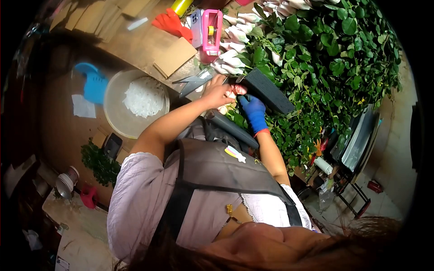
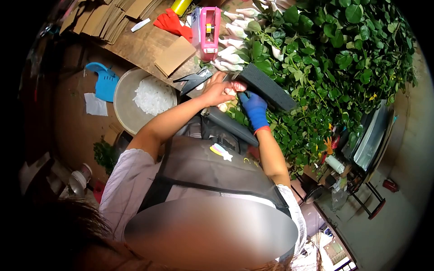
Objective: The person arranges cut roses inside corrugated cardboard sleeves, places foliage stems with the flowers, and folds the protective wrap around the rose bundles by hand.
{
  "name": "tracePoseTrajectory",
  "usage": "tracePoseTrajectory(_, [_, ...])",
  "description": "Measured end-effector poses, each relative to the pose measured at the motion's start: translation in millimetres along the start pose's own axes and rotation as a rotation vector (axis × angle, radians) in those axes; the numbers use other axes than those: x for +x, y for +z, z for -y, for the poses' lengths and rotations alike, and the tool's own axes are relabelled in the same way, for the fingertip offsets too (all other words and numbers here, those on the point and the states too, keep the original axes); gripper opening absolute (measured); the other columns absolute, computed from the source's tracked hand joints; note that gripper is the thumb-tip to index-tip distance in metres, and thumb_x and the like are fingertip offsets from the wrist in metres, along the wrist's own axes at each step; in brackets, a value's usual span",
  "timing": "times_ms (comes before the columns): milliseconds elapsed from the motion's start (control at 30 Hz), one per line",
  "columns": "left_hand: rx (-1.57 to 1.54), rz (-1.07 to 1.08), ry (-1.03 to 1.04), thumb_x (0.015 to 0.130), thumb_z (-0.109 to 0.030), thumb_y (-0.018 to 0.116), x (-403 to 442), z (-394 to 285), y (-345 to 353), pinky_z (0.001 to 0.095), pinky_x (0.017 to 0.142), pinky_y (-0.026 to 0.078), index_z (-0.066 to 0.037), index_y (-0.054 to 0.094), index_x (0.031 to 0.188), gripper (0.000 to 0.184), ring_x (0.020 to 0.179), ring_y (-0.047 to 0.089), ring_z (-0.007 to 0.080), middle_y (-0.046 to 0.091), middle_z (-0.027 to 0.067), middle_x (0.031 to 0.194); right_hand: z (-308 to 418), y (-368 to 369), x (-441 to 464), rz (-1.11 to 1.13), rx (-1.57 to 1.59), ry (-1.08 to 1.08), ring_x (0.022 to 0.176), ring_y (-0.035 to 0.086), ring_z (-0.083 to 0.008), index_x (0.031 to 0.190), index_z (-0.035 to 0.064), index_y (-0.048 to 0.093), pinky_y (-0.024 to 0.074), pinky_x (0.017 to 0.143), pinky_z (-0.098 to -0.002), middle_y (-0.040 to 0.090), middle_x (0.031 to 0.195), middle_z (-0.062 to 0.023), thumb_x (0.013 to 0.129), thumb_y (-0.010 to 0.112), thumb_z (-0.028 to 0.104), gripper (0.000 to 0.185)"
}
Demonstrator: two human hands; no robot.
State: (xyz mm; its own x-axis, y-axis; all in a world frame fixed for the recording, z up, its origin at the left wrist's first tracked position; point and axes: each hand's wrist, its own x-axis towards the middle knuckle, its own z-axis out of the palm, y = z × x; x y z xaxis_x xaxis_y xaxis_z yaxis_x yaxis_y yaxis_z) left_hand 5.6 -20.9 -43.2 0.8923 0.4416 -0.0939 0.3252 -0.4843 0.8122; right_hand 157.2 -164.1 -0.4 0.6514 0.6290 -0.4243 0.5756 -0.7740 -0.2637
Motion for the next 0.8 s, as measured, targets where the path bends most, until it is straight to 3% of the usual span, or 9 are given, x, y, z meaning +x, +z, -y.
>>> tracePoseTrajectory(200, [-0.085,0.01,-0.021,0.075,-0.048,0.079,6,1,-1,0.0529,0.11,0.03,-0.003,0.061,0.122,0.068,0.142,0.027,0.0432,0.041,0.0244,0.145,-4,1,1,0.039,0.044,0.004,0.09,0.07,-0.0361,0.108,0.0124,0.075,0.0541,0.081,-0.0418,0.072,0.096,-0.018,0.088,0.064,0.055,0.048])
tracePoseTrajectory(300, [0.051,-0.068,0.031,0.075,-0.052,0.078,11,14,19,0.0523,0.107,0.032,-0.004,0.064,0.116,0.065,0.138,0.031,0.0423,0.043,0.023,0.141,-8,5,3,0.047,0.032,-0.03,0.089,0.07,-0.0367,0.106,0.0153,0.075,0.0544,0.08,-0.0433,0.072,0.095,-0.017,0.089,0.063,0.054,0.044])
tracePoseTrajectory(400, [0.001,0.002,-0.161,0.074,-0.054,0.077,21,-11,1,0.0522,0.105,0.033,-0.006,0.068,0.11,0.062,0.134,0.035,0.041,0.045,0.0219,0.137,1,0,-6,-0.06,0.022,-0.105,0.087,0.069,-0.0372,0.103,0.0169,0.075,0.0545,0.079,-0.0449,0.072,0.095,-0.0163,0.09,0.062,0.054,0.041])
tracePoseTrajectory(433, [-0.011,-0.123,-0.087,0.072,-0.054,0.078,21,-9,8,0.051,0.104,0.034,-0.007,0.071,0.104,0.058,0.131,0.037,0.0407,0.046,0.0219,0.137,-2,2,-6,-0.068,0.031,-0.161,0.085,0.069,-0.0366,0.105,0.0172,0.072,0.0543,0.077,-0.0476,0.072,0.093,-0.0157,0.09,0.061,0.051,0.039])
tracePoseTrajectory(533, [0.016,-0.142,-0.013,0.072,-0.048,0.079,20,-4,11,0.0489,0.104,0.036,-0.007,0.072,0.107,0.054,0.129,0.039,0.0405,0.048,0.0218,0.135,3,-15,-8,-0.041,-0.239,-0.353,0.083,0.069,-0.0352,0.108,0.0178,0.068,0.0537,0.073,-0.049,0.072,0.09,-0.0143,0.09,0.061,0.048,0.036])
tracePoseTrajectory(567, [0.037,-0.157,0.01,0.073,-0.045,0.079,19,-3,10,0.0466,0.105,0.037,-0.006,0.071,0.11,0.055,0.123,0.042,0.0415,0.05,0.0224,0.131,8,-30,-12,0.081,-0.335,-0.3,0.084,0.069,-0.0337,0.108,0.0172,0.064,0.0533,0.072,-0.0496,0.072,0.09,-0.013,0.091,0.06,0.047,0.035])
tracePoseTrajectory(667, [0.058,-0.082,-0.051,0.072,-0.042,0.078,18,-9,5,0.0489,0.105,0.037,-0.006,0.073,0.106,0.05,0.127,0.041,0.04,0.049,0.0221,0.134,35,-76,-38,-0.079,-0.154,-0.161,0.087,0.07,-0.0332,0.103,0.0159,0.065,0.0538,0.074,-0.0479,0.072,0.094,-0.013,0.091,0.06,0.047,0.034])
tracePoseTrajectory(800, [0.076,-0.037,-0.071,0.074,-0.042,0.078,19,-13,0,0.0484,0.105,0.037,-0.005,0.072,0.107,0.05,0.126,0.041,0.0404,0.049,0.0237,0.133,28,-42,-11,0.08,-0.319,-0.168,0.085,0.07,-0.033,0.107,0.0137,0.065,0.0546,0.073,-0.0473,0.073,0.089,-0.0121,0.09,0.061,0.047,0.038])
